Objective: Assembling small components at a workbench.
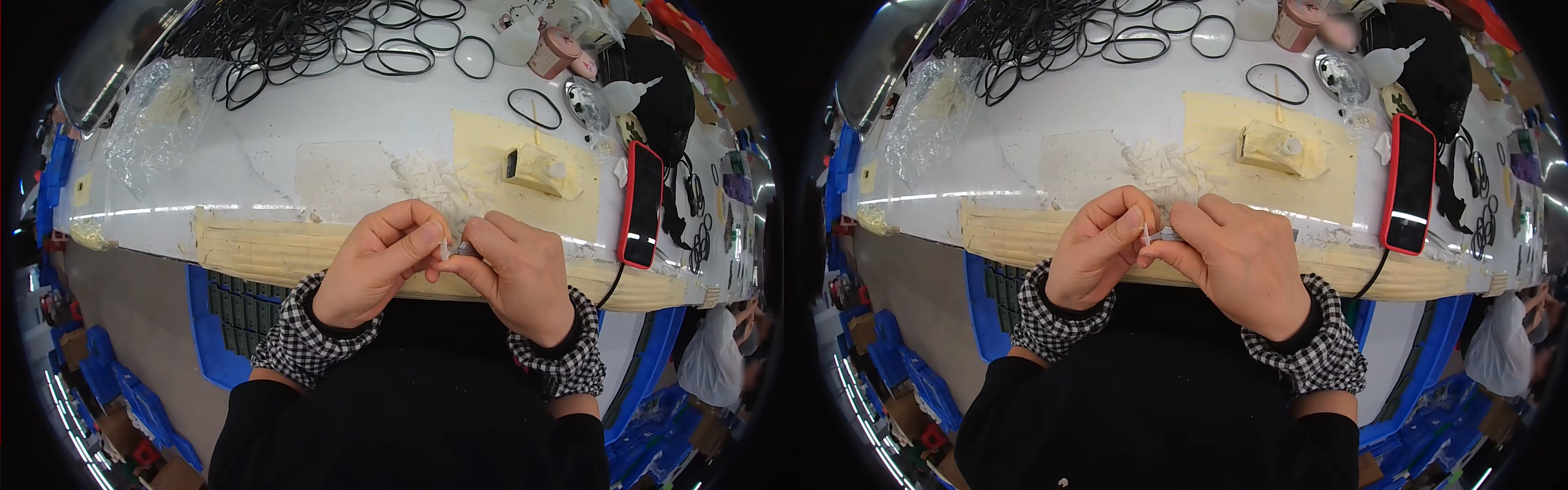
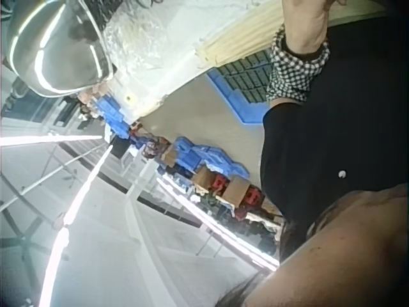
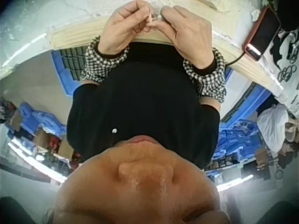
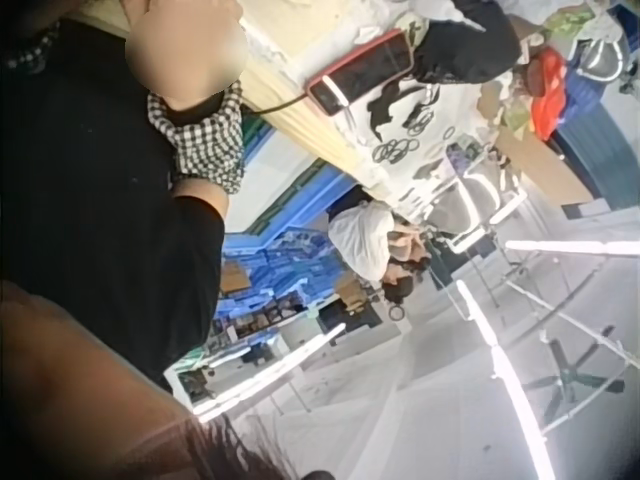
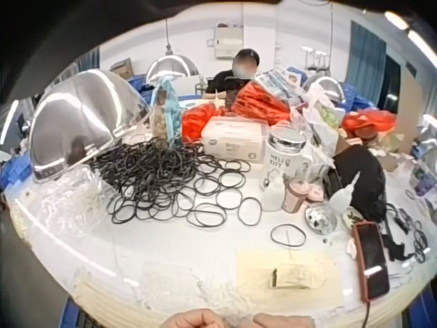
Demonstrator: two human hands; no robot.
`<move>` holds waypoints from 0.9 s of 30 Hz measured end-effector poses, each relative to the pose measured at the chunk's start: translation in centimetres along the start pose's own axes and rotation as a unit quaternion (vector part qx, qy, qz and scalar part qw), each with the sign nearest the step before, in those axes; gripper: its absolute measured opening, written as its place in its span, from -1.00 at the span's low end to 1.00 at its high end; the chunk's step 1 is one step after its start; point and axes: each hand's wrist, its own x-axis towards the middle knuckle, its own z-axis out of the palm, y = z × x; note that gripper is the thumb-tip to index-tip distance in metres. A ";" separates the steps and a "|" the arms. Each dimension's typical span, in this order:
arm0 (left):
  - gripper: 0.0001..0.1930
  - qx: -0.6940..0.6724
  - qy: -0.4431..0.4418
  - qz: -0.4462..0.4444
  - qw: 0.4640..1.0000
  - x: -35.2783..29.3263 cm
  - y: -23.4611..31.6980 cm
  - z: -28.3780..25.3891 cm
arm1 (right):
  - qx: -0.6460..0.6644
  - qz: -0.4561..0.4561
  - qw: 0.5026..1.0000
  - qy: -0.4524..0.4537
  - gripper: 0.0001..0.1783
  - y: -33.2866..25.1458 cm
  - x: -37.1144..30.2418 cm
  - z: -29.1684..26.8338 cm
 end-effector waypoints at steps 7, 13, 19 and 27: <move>-0.80 0.034 0.120 0.069 0.990 -0.7 1.0 -0.7 | 0.056 0.103 0.985 0.126 -0.81 2.2 -1.1 0.1; -0.77 -0.047 0.130 0.094 0.986 -0.5 1.4 -0.8 | 0.020 0.080 0.996 0.040 -0.86 1.3 -1.1 0.5; -0.77 -0.027 0.112 0.083 0.990 -0.7 0.9 -1.3 | -0.042 0.082 0.996 0.024 -0.84 1.0 -0.7 1.7; -0.71 0.084 0.071 0.030 0.993 0.1 0.4 0.6 | 0.131 0.086 0.985 0.079 -0.82 0.2 0.3 0.0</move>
